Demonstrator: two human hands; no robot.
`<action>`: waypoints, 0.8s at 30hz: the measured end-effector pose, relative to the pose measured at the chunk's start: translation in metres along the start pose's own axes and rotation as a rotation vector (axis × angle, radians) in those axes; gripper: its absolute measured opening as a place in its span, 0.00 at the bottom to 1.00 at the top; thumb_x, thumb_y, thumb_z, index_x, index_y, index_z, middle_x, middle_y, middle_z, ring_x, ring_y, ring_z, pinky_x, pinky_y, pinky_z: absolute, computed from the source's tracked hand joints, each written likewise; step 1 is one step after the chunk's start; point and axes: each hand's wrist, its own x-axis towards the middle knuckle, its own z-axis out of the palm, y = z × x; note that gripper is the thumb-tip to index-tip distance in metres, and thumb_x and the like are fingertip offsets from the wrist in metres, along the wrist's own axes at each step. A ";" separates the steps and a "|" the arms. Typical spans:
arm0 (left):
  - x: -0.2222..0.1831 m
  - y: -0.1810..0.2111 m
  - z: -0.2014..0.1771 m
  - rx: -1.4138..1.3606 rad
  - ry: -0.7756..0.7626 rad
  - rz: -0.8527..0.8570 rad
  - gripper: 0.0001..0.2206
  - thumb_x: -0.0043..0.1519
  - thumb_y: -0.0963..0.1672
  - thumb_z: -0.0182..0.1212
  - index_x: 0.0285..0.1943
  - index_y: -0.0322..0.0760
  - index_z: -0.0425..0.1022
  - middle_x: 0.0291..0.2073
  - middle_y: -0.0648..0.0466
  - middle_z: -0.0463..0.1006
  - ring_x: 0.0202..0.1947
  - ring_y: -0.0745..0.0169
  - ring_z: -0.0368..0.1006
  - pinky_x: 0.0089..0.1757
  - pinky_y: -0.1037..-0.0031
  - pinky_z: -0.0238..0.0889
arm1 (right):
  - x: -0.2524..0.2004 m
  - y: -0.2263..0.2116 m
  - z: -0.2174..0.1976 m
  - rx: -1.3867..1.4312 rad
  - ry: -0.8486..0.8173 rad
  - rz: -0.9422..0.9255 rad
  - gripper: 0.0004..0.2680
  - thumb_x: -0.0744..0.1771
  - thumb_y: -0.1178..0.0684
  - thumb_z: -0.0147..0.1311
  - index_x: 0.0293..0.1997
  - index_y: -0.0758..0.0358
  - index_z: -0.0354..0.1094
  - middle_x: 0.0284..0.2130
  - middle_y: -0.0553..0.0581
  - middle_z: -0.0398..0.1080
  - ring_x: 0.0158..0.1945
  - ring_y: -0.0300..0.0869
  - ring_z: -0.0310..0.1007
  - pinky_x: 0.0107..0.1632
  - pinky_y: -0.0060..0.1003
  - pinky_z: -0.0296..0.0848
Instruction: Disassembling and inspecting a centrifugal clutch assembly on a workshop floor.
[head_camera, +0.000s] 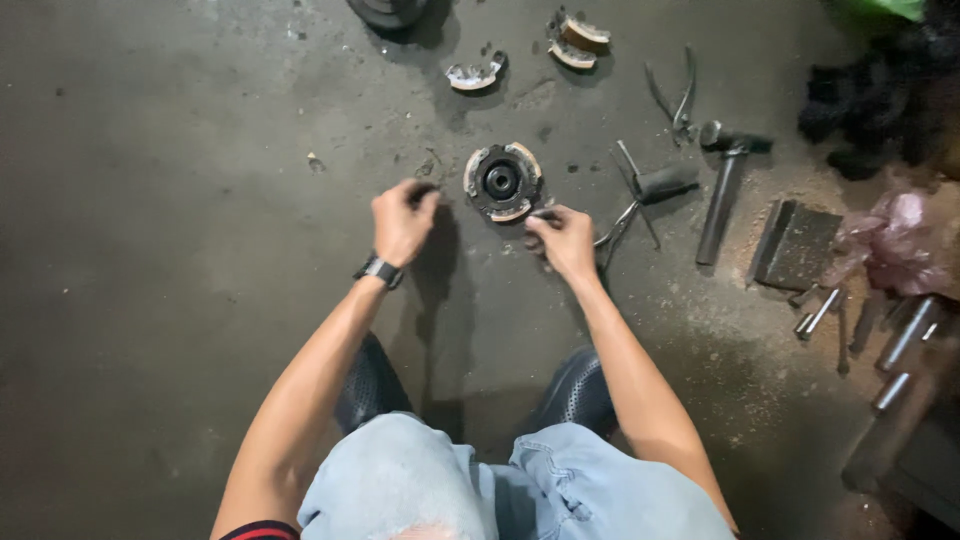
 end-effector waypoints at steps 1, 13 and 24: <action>-0.004 0.000 -0.012 0.021 0.026 -0.026 0.08 0.60 0.41 0.65 0.45 0.31 0.82 0.35 0.41 0.84 0.34 0.52 0.83 0.39 0.68 0.73 | -0.009 -0.002 -0.002 -0.080 0.052 0.025 0.07 0.67 0.60 0.62 0.43 0.76 0.74 0.28 0.59 0.77 0.24 0.38 0.74 0.25 0.34 0.69; 0.021 0.001 -0.044 0.307 -0.007 0.239 0.06 0.61 0.40 0.67 0.45 0.35 0.79 0.39 0.44 0.76 0.37 0.42 0.75 0.40 0.58 0.69 | -0.052 0.018 -0.057 -0.226 0.478 -0.206 0.12 0.70 0.50 0.59 0.37 0.75 0.74 0.23 0.54 0.68 0.30 0.36 0.64 0.34 0.34 0.65; 0.038 -0.012 -0.003 0.643 -0.089 0.204 0.10 0.58 0.41 0.67 0.42 0.29 0.73 0.43 0.37 0.73 0.46 0.34 0.70 0.43 0.49 0.66 | -0.074 0.008 -0.053 -0.894 0.474 0.095 0.31 0.64 0.43 0.65 0.62 0.85 0.56 0.43 0.80 0.72 0.43 0.64 0.76 0.46 0.53 0.73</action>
